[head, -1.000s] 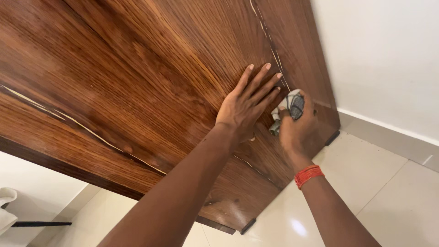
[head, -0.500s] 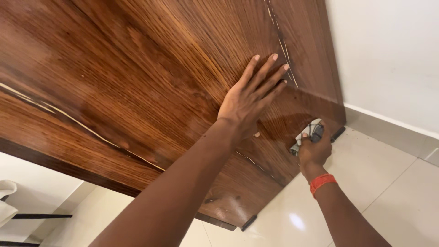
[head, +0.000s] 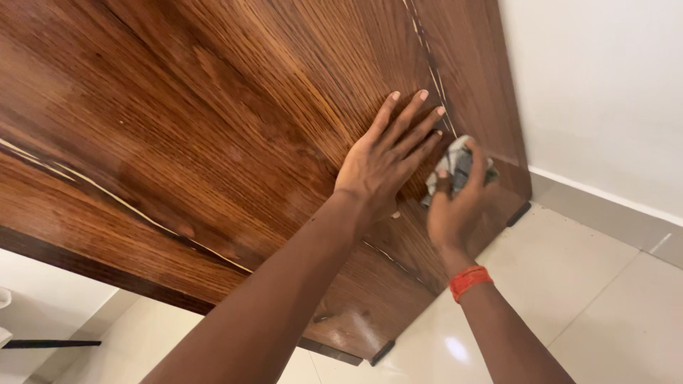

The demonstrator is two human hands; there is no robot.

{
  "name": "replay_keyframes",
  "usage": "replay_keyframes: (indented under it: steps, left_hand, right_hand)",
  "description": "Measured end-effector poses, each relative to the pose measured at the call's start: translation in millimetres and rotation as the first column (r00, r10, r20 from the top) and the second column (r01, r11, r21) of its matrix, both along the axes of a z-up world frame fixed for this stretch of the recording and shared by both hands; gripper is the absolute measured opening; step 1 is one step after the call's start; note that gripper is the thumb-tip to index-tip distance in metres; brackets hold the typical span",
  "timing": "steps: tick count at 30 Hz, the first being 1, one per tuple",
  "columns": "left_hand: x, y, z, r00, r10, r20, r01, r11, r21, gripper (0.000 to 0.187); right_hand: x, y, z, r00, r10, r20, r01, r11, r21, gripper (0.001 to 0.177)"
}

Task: The person wipes the surface of a wooden wardrobe door with a cloth. They move the cloth across the wood grain, covering the upper, middle, and lower sections of the door.

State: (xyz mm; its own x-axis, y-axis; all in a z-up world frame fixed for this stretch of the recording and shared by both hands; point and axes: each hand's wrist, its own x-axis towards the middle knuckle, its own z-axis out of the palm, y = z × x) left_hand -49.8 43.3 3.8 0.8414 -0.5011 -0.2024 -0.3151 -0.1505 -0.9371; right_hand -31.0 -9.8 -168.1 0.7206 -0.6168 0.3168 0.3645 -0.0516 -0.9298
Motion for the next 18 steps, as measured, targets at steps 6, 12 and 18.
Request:
replay_keyframes:
  steps: [6, 12, 18]
  left_hand:
    - [0.6, 1.0, -0.1, 1.0, 0.005, 0.008, -0.005, 1.0, 0.018, 0.13]
    - [1.8, -0.8, -0.2, 1.0, 0.014, 0.003, -0.014, 1.0, 0.019, 0.127]
    - [-2.1, -0.2, 0.3, 1.0, -0.022, 0.008, 0.022, 0.999, -0.034, 0.133]
  right_hand:
    - [12.8, -1.3, -75.6, 0.967, -0.047, -0.249, 0.052, 0.999, 0.011, 0.063]
    - [15.7, -11.2, -36.1, 0.927, 0.261, -0.27, -0.09, 0.853, 0.514, 0.059]
    - [-5.2, -2.5, 51.6, 0.966, 0.145, -0.214, -0.101, 0.974, 0.204, 0.057]
